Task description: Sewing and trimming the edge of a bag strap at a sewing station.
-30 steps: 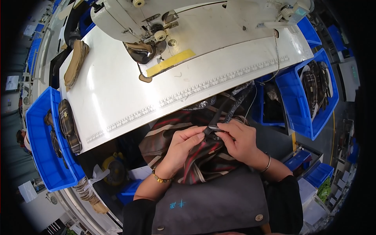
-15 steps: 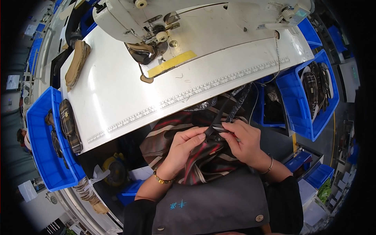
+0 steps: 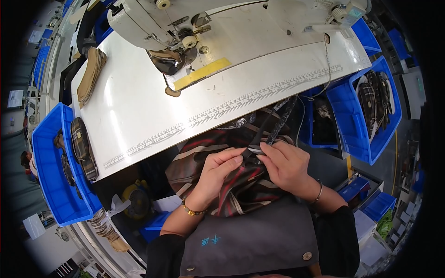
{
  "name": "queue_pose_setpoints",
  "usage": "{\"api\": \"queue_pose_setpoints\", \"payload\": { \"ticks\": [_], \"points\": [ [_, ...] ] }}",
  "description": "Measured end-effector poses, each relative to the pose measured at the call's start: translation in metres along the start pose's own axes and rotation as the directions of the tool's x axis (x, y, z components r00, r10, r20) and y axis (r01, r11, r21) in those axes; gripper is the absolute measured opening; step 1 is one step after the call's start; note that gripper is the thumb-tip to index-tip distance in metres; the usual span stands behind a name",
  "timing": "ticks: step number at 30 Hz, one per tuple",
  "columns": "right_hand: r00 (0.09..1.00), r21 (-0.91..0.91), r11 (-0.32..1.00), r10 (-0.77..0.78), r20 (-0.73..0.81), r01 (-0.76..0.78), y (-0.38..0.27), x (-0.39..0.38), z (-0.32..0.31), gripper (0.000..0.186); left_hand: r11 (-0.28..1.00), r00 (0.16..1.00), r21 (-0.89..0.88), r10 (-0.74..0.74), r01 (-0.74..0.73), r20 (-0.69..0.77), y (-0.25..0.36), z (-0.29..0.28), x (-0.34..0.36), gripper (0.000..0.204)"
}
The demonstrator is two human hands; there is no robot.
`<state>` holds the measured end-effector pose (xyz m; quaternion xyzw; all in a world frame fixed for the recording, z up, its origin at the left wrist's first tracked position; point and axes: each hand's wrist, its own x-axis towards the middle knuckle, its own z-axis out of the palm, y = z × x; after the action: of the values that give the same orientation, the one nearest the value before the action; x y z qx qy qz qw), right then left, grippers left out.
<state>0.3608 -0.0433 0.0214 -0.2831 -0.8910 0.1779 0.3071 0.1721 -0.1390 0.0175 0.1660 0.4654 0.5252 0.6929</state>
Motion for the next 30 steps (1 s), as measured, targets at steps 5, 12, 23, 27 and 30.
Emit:
{"api": "queue_pose_setpoints", "payload": {
  "ticks": [5, 12, 23, 27, 30],
  "points": [
    [0.985, 0.305, 0.936, 0.168, 0.041, -0.173, 0.003, -0.003, 0.011, 0.023, 1.000, 1.000, -0.013, -0.016, 0.016, -0.012, 0.001, -0.001, 0.000, 0.028],
    [0.841, 0.815, 0.380, 0.495, 0.220, -0.437, 0.001, -0.007, 0.026, 0.019, 1.000, 1.000, -0.013, -0.022, 0.022, 0.010, 0.000, -0.001, 0.001, 0.028],
    [0.994, 0.249, 0.962, 0.110, 0.022, -0.112, 0.011, -0.006, 0.007, 0.024, 1.000, 1.000, 0.004, 0.014, -0.014, 0.001, 0.000, 0.001, 0.000, 0.027],
    [0.998, 0.197, 0.978, 0.065, 0.001, -0.064, 0.010, -0.002, 0.005, 0.022, 0.999, 0.999, 0.017, 0.036, -0.036, 0.005, -0.002, 0.000, 0.001, 0.027],
    [0.998, 0.189, 0.980, 0.057, 0.014, -0.058, 0.011, -0.002, 0.005, 0.021, 0.997, 0.998, 0.042, 0.060, -0.061, 0.024, -0.003, -0.001, 0.002, 0.027]
  ]
}}
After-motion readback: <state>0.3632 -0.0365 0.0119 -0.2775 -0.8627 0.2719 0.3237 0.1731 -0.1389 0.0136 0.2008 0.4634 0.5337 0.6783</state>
